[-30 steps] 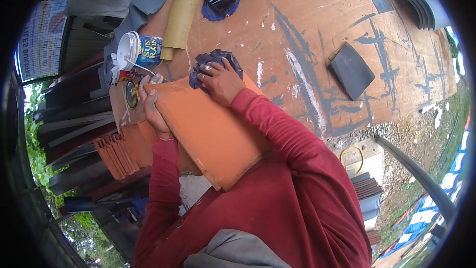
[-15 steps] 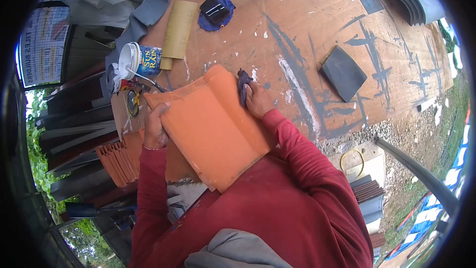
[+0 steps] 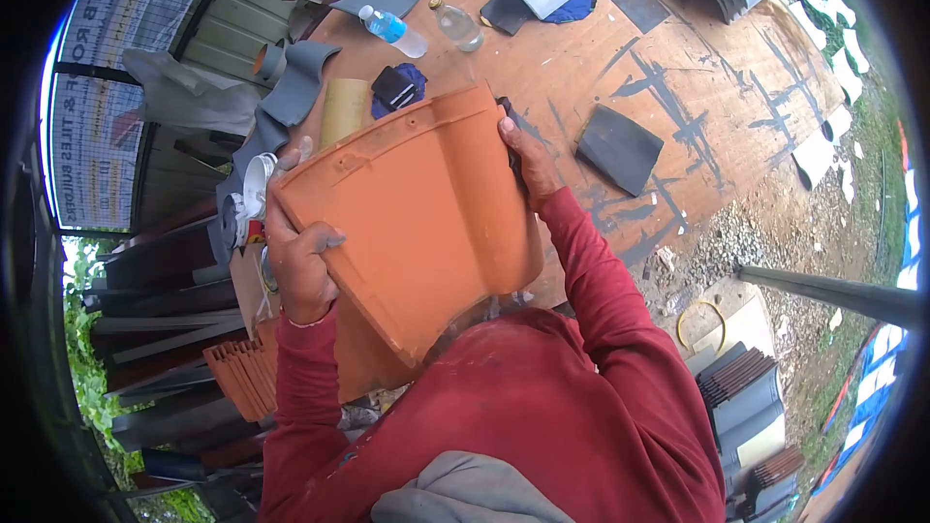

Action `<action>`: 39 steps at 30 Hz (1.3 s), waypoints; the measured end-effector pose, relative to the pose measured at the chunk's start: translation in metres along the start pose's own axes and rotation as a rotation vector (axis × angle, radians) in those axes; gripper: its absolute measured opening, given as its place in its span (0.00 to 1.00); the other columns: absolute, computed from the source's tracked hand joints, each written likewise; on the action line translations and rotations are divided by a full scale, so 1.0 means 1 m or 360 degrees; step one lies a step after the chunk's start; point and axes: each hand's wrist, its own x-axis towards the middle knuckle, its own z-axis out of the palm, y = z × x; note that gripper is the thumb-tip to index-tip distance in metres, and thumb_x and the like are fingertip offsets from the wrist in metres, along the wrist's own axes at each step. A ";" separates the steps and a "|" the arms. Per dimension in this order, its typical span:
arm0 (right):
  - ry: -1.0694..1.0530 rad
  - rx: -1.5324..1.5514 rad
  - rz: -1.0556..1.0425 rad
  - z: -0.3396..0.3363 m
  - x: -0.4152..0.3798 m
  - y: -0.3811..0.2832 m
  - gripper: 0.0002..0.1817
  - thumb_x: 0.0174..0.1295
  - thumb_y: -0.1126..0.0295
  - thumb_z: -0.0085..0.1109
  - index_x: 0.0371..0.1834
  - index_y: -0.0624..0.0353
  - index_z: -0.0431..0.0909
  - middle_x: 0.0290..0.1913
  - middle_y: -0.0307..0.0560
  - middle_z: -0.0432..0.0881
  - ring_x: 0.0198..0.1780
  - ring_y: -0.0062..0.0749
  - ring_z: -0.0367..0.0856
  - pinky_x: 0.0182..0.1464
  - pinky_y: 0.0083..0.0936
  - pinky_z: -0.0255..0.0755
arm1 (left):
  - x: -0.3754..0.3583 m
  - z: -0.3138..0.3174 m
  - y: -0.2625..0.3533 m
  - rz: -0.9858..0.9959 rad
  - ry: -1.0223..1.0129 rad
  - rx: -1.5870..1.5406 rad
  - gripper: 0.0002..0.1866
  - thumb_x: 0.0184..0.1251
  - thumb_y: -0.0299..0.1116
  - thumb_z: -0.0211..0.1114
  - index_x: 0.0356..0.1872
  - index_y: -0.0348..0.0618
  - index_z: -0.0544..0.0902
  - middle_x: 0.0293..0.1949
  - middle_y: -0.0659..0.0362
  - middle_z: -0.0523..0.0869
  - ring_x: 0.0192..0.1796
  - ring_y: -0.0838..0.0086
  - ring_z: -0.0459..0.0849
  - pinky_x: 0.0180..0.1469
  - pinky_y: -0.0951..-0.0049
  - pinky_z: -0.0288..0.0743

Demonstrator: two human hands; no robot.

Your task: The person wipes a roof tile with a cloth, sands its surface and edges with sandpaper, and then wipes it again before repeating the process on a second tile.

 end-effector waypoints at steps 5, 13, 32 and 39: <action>0.0188 -0.0712 -0.0853 -0.002 0.001 -0.059 0.38 0.63 0.37 0.70 0.61 0.61 0.81 0.51 0.43 0.85 0.53 0.26 0.82 0.57 0.27 0.75 | -0.002 -0.023 -0.040 0.0300 0.0163 -0.0172 0.24 0.73 0.28 0.56 0.68 0.34 0.72 0.63 0.51 0.79 0.64 0.66 0.81 0.70 0.62 0.74; 0.0496 -0.0789 -0.1185 0.001 0.018 -0.037 0.34 0.68 0.43 0.70 0.63 0.63 0.82 0.54 0.49 0.85 0.56 0.34 0.82 0.62 0.32 0.73 | -0.011 -0.049 -0.144 0.0318 0.0741 0.0141 0.24 0.86 0.51 0.58 0.30 0.48 0.67 0.31 0.70 0.61 0.36 0.83 0.62 0.40 0.78 0.59; 0.0811 -0.1294 -0.1629 0.015 -0.021 -0.005 0.21 0.82 0.63 0.51 0.70 0.62 0.78 0.67 0.62 0.79 0.67 0.58 0.78 0.70 0.39 0.69 | -0.001 -0.068 -0.163 0.0547 0.0766 0.1026 0.29 0.89 0.52 0.49 0.29 0.38 0.67 0.27 0.62 0.64 0.33 0.73 0.64 0.36 0.65 0.60; 0.0163 -0.0485 -0.0607 -0.100 -0.005 0.017 0.31 0.84 0.49 0.46 0.78 0.63 0.67 0.67 0.60 0.82 0.70 0.42 0.80 0.69 0.38 0.76 | -0.041 -0.051 -0.164 0.0423 0.0725 0.0754 0.26 0.85 0.52 0.56 0.50 0.34 0.84 0.43 0.54 0.88 0.44 0.67 0.84 0.52 0.68 0.75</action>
